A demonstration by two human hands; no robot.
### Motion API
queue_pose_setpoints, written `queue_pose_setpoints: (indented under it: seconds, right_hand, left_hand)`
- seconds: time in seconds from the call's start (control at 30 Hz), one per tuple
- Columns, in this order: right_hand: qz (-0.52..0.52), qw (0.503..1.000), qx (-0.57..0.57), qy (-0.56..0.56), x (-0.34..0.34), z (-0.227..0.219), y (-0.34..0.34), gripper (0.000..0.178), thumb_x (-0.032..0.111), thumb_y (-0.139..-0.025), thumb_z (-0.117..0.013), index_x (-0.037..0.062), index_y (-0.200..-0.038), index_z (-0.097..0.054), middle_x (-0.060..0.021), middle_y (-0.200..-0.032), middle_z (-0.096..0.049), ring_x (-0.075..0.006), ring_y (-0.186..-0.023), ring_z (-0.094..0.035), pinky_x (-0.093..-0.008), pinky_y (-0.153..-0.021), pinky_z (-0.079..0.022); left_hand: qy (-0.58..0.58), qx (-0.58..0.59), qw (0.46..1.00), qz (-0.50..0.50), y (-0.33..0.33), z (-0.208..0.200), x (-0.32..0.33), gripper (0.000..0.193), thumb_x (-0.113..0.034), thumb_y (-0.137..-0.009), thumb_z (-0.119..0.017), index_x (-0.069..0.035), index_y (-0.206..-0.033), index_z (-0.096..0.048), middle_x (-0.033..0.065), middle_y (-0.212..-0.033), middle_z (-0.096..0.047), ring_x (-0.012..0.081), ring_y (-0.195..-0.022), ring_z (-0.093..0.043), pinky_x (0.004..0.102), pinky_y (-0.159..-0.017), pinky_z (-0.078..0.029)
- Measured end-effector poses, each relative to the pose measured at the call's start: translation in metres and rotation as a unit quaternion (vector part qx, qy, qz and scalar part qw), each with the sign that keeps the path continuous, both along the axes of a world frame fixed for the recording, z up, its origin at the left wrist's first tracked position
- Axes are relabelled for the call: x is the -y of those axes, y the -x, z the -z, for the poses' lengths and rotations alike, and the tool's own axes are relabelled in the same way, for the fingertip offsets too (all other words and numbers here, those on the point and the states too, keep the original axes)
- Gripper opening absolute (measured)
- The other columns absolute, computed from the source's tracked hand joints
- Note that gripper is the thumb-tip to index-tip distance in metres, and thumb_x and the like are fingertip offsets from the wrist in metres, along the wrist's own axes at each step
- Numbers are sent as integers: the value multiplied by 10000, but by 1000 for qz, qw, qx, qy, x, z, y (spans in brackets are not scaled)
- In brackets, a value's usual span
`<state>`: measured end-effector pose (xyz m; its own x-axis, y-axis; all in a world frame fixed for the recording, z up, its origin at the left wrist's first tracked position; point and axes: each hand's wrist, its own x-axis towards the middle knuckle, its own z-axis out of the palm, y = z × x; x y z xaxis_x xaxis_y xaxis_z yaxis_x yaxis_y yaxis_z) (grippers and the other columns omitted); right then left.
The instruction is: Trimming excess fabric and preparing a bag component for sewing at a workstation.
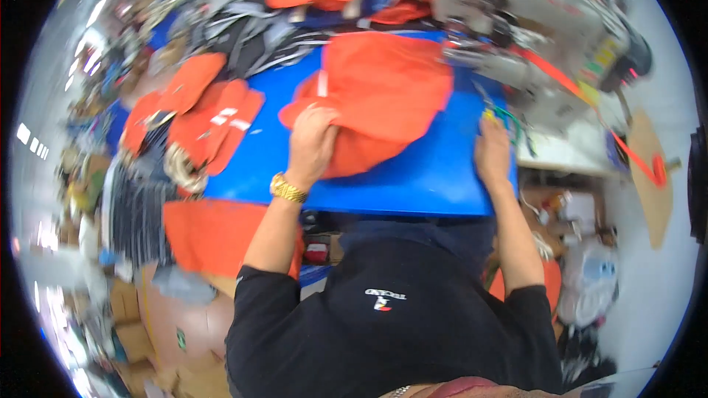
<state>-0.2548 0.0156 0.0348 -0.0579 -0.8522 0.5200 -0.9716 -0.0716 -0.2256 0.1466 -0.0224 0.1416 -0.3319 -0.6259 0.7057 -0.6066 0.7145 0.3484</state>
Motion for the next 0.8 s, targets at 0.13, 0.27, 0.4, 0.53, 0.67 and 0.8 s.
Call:
queue_pose_setpoints:
  seconds: [0.13,0.27,0.4,0.53,0.67,0.8]
  right_hand:
    - [9,999,33,20,-7,11,8,396,104,-918,-682,-10,-1296,-653,-257,-1411,-595,-438,-1395,-488,-504,-1193,-350]
    - [11,998,52,20,-6,4,3,358,103,-931,-681,-12,-1269,-668,-230,-1380,-622,-432,-1407,-475,-507,-1184,-356]
    - [8,996,79,29,-5,12,6,297,94,-920,-680,-16,-1196,-701,-218,-1354,-640,-422,-1403,-484,-503,-1180,-361]
    - [-6,995,83,57,-7,11,5,282,49,-898,-676,-14,-1172,-701,-213,-1308,-665,-434,-1377,-504,-503,-1173,-375]
    - [-11,990,104,94,-10,19,11,299,51,-903,-677,2,-1197,-684,-209,-1281,-671,-436,-1357,-518,-508,-1150,-391]
    - [-23,988,105,110,-13,6,2,339,60,-901,-692,13,-1237,-670,-200,-1286,-667,-422,-1345,-531,-498,-1142,-399]
  left_hand:
    - [107,-87,989,-53,-12,-88,-33,87,-88,-967,-669,-11,-1009,-673,178,-855,-641,376,-786,-641,421,-674,-498]
    - [96,-155,980,-75,-18,-180,-63,197,-183,-1022,-654,11,-988,-659,130,-794,-615,238,-665,-586,328,-629,-473]
    - [-16,-181,981,-72,-30,-195,-7,292,-250,-1021,-650,32,-942,-641,138,-729,-580,221,-647,-543,336,-643,-471]
    - [-83,-73,994,-1,-76,-130,144,404,-388,-977,-661,14,-961,-698,193,-866,-720,298,-817,-697,396,-752,-526]
    - [-141,-33,975,-169,-77,-100,192,411,-434,-996,-616,-79,-1150,-756,167,-1070,-758,332,-982,-734,417,-872,-556]
    - [-144,-100,980,-90,-67,-86,159,343,-328,-967,-699,-38,-1136,-767,106,-977,-790,160,-882,-739,311,-804,-560]
